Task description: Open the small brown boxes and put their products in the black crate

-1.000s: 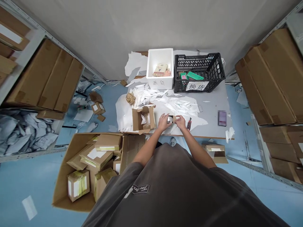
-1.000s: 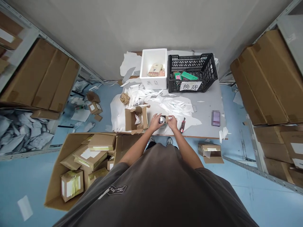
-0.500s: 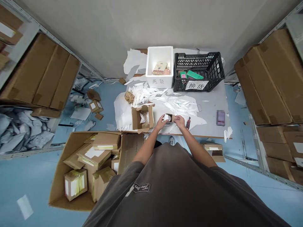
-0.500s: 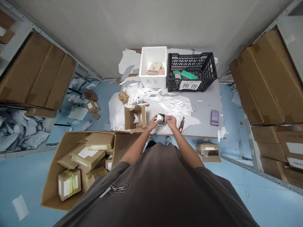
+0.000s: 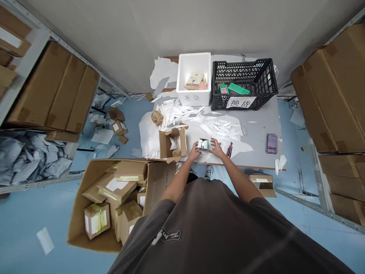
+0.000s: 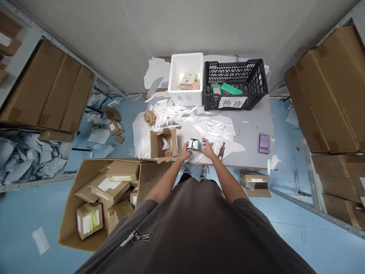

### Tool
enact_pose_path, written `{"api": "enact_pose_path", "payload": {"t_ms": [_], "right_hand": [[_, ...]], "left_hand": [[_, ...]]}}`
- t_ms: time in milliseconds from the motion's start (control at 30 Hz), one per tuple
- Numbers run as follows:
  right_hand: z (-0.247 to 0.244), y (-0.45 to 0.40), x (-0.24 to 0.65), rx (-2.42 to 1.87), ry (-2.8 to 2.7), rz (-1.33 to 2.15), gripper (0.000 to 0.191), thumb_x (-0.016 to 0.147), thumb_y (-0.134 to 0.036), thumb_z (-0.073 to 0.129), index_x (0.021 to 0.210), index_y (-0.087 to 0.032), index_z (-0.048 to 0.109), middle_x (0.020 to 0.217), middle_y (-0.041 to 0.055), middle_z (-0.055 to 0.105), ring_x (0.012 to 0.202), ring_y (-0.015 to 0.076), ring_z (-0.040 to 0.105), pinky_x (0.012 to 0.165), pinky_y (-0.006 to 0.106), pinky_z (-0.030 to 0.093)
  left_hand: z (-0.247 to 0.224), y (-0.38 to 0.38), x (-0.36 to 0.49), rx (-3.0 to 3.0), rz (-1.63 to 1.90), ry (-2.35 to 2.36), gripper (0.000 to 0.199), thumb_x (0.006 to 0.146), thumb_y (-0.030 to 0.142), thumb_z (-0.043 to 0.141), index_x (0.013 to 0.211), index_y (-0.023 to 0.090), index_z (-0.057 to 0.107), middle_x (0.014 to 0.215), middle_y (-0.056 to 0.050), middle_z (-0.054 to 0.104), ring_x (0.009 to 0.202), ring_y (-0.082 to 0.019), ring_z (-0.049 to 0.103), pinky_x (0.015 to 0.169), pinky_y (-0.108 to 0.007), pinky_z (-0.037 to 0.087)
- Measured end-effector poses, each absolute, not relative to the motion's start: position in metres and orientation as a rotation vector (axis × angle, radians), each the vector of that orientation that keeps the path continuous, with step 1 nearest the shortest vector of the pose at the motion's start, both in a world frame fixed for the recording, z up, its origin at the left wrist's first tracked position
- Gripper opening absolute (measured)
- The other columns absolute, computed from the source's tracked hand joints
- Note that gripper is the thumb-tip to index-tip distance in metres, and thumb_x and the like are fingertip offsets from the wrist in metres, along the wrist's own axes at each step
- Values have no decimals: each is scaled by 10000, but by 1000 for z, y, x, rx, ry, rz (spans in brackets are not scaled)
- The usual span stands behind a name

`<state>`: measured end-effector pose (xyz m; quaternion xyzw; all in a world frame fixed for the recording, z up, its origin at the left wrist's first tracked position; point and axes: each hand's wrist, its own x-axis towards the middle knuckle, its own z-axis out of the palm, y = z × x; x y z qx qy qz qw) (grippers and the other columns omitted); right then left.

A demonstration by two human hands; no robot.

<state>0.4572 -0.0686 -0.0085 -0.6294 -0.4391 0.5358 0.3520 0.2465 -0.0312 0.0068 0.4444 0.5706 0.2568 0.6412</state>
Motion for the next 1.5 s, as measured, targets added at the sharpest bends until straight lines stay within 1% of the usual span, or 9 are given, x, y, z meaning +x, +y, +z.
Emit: {"api": "enact_pose_path", "payload": {"t_ms": [233, 433, 633, 867, 967, 1067, 1233, 1367, 1500], "right_hand": [[-50, -42, 441, -1438, -1037, 1451, 949, 656, -488, 877, 1515, -252, 550, 1492, 154, 626, 1376, 332, 609, 1120, 521, 543], [-43, -21, 440, -1541, -954, 1457, 966, 692, -610, 854, 1532, -251, 542, 1362, 141, 705, 1178, 302, 704, 1006, 478, 609], [-1, -4, 448, -1600, -957, 1386, 869, 635, -553, 877, 1397, -256, 584, 1162, 78, 753, 1061, 292, 727, 980, 479, 607], [86, 20, 457, -1566, -986, 1104, 752, 614, -534, 903, 1253, -255, 622, 1187, 97, 765, 1090, 336, 716, 995, 520, 593], [122, 31, 462, -1543, -938, 1018, 770, 611, -582, 920, 1236, -250, 617, 1187, 95, 763, 1075, 332, 719, 978, 519, 603], [153, 40, 468, -1491, -925, 967, 772, 625, -571, 937, 1250, -247, 622, 1221, 99, 760, 1085, 327, 721, 984, 510, 607], [181, 57, 484, -1454, -996, 926, 897, 609, -578, 966, 1367, -252, 616, 1239, 93, 761, 1083, 329, 729, 1010, 513, 596], [180, 83, 519, -1460, -948, 884, 961, 594, -625, 968, 1396, -239, 607, 1197, 104, 766, 1088, 349, 724, 995, 530, 600], [174, 122, 569, -1438, -949, 891, 983, 584, -669, 953, 1395, -241, 601, 1214, 104, 764, 1105, 347, 717, 1014, 535, 595]], "left_hand": [[-23, -11, 264, 1045, 615, 1261, 944, 695, 309, 928, 1527, 215, 492, 1565, -196, 544, 1339, -324, 597, 1085, -419, 508], [-20, 3, 275, 959, 654, 1259, 801, 819, 362, 891, 1496, 229, 484, 1513, -197, 595, 1318, -293, 613, 1023, -407, 565], [15, 23, 275, 1004, 631, 1212, 740, 840, 345, 856, 1489, 244, 516, 1468, -175, 633, 1264, -293, 649, 1047, -446, 556], [71, 40, 244, 1287, 673, 946, 938, 681, 219, 891, 1538, 289, 514, 1643, -158, 496, 1364, -337, 582, 1083, -478, 522], [84, 47, 236, 1302, 635, 930, 896, 675, 224, 895, 1494, 270, 535, 1505, -156, 593, 1278, -304, 629, 1039, -446, 536], [96, 60, 246, 1296, 699, 966, 690, 717, 228, 851, 1351, 241, 579, 1227, -106, 694, 1119, -249, 688, 957, -379, 550], [125, 93, 276, 1419, 749, 1063, 404, 756, 187, 775, 1116, 244, 601, 895, -4, 668, 853, -191, 683, 823, -315, 535], [140, 123, 285, 1434, 624, 1031, 488, 700, 115, 763, 1154, 238, 633, 945, 3, 684, 737, -143, 633, 759, -291, 514], [151, 149, 309, 1289, 731, 1010, 352, 776, 255, 814, 1093, 220, 664, 843, 30, 662, 713, -120, 620, 757, -263, 512]]}}
